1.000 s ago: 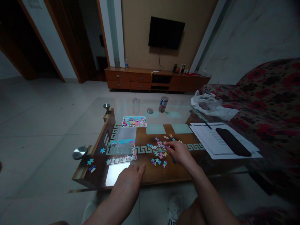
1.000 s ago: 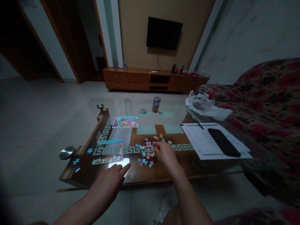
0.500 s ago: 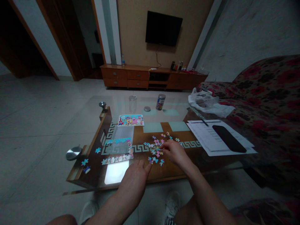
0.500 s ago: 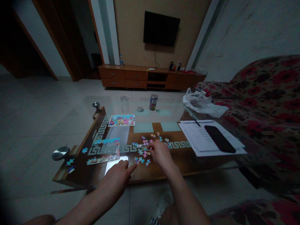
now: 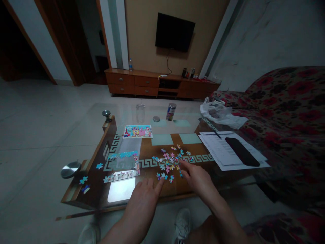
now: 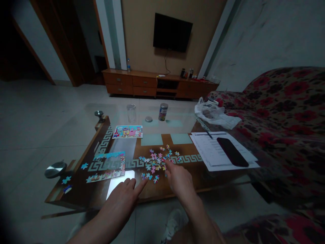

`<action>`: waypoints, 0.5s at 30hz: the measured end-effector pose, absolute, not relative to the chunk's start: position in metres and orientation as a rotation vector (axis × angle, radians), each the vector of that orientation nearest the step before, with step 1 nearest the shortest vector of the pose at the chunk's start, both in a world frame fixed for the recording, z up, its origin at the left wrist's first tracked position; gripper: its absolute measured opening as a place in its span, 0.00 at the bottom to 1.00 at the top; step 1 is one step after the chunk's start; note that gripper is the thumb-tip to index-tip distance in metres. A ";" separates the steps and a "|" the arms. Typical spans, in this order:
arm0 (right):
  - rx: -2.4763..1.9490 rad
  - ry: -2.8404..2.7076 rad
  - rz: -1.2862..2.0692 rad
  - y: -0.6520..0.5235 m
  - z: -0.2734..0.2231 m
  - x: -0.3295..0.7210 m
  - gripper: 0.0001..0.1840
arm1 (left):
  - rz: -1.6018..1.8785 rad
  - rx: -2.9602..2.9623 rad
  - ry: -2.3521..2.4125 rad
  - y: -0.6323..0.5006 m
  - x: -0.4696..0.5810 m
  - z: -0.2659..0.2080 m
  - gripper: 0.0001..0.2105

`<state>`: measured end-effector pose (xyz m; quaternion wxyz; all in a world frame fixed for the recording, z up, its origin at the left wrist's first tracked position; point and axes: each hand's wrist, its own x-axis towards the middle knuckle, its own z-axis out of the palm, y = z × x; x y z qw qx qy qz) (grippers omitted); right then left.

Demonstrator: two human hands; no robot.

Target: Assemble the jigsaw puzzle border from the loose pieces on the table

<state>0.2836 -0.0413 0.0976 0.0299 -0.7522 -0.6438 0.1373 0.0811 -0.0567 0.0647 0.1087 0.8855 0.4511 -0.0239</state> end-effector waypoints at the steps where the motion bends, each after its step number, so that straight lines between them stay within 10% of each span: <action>1: -2.325 -2.014 0.427 -0.046 0.098 0.281 0.23 | -0.100 2.611 1.342 -0.057 0.082 0.065 0.30; 15: -2.236 -2.531 0.587 -0.068 0.113 0.254 0.26 | -0.203 2.515 1.424 -0.042 0.083 0.065 0.30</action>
